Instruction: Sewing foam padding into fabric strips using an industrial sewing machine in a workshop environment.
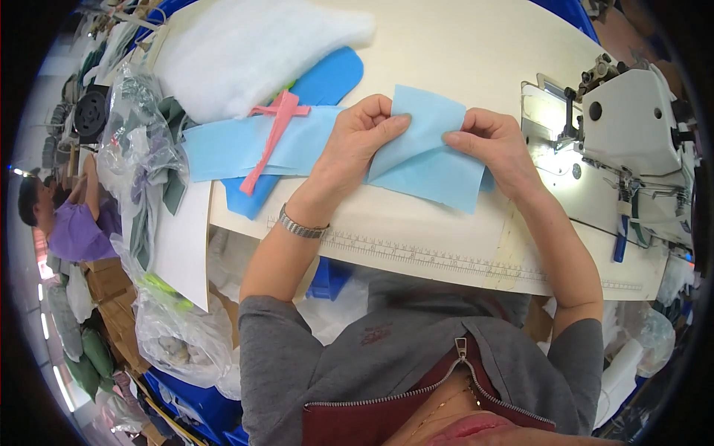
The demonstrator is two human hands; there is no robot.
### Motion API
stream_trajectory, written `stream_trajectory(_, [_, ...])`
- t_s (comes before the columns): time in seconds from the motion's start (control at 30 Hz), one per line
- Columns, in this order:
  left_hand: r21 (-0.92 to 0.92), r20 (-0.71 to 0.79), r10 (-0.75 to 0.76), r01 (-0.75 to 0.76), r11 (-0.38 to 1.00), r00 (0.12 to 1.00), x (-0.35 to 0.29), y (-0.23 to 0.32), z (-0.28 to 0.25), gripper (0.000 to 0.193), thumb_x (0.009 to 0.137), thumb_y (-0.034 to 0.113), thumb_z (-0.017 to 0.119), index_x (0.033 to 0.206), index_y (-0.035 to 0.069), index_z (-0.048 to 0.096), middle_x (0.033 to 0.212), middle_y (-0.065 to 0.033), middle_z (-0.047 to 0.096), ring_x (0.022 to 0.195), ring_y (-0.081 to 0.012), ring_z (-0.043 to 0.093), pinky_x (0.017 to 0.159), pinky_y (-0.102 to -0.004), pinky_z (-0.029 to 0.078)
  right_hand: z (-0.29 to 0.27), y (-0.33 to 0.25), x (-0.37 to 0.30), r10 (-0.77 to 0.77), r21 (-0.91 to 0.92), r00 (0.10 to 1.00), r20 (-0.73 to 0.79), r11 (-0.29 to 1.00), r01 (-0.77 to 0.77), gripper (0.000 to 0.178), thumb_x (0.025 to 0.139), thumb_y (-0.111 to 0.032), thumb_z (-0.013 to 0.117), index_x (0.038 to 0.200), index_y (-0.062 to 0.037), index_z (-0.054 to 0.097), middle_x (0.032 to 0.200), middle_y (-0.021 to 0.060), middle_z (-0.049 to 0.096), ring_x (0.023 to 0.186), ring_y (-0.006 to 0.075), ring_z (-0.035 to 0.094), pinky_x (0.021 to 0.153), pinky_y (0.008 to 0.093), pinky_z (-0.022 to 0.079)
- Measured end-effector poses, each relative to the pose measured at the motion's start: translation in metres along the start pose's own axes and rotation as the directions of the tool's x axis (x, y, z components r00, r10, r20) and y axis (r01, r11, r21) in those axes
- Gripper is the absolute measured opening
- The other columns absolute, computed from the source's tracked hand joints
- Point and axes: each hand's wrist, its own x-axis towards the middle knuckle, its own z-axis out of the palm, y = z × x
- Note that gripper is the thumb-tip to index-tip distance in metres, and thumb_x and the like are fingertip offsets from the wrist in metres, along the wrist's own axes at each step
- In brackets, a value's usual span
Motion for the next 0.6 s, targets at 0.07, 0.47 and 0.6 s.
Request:
stream_trajectory(0.07, [0.001,0.004,0.018,-0.018,1.0,1.0,0.0,-0.001,-0.001,0.012,0.085,0.014,0.059,0.087,0.002,0.054,0.077,-0.0008,0.059,0.067,-0.0033,0.053,0.058,-0.0167,0.043,-0.001,-0.001,0.0,0.018,-0.013,1.0,0.014,1.0,-0.017,0.017,0.075,-0.017,0.067,0.076,-0.0015,0.06,0.068,-0.0013,0.055,0.064,0.0061,0.047,0.06,0.0198,0.037])
stream_trajectory(0.47, [0.439,0.147,0.419,-0.438,0.784,0.896,-0.003,-0.008,0.009,0.014,0.077,0.009,0.064,0.089,0.004,0.059,0.082,-0.0037,0.061,0.075,-0.0129,0.055,0.069,-0.0246,0.043,0.0,-0.001,-0.013,-0.43,-0.382,0.899,0.083,0.819,0.428,0.021,0.066,0.006,0.059,0.078,-0.0087,0.068,0.089,0.0039,0.057,0.078,0.015,0.055,0.068,0.0224,0.044])
stream_trajectory(0.6, [0.658,0.224,0.424,-0.457,0.598,0.878,-0.005,-0.011,0.017,0.017,0.073,0.009,0.067,0.088,0.003,0.061,0.083,-0.0059,0.06,0.074,-0.0141,0.055,0.066,-0.024,0.043,0.003,-0.004,-0.017,-0.488,-0.375,0.863,0.13,0.782,0.498,0.025,0.065,0.006,0.058,0.084,-0.0075,0.068,0.086,0.0034,0.057,0.076,0.0144,0.056,0.069,0.0225,0.045])
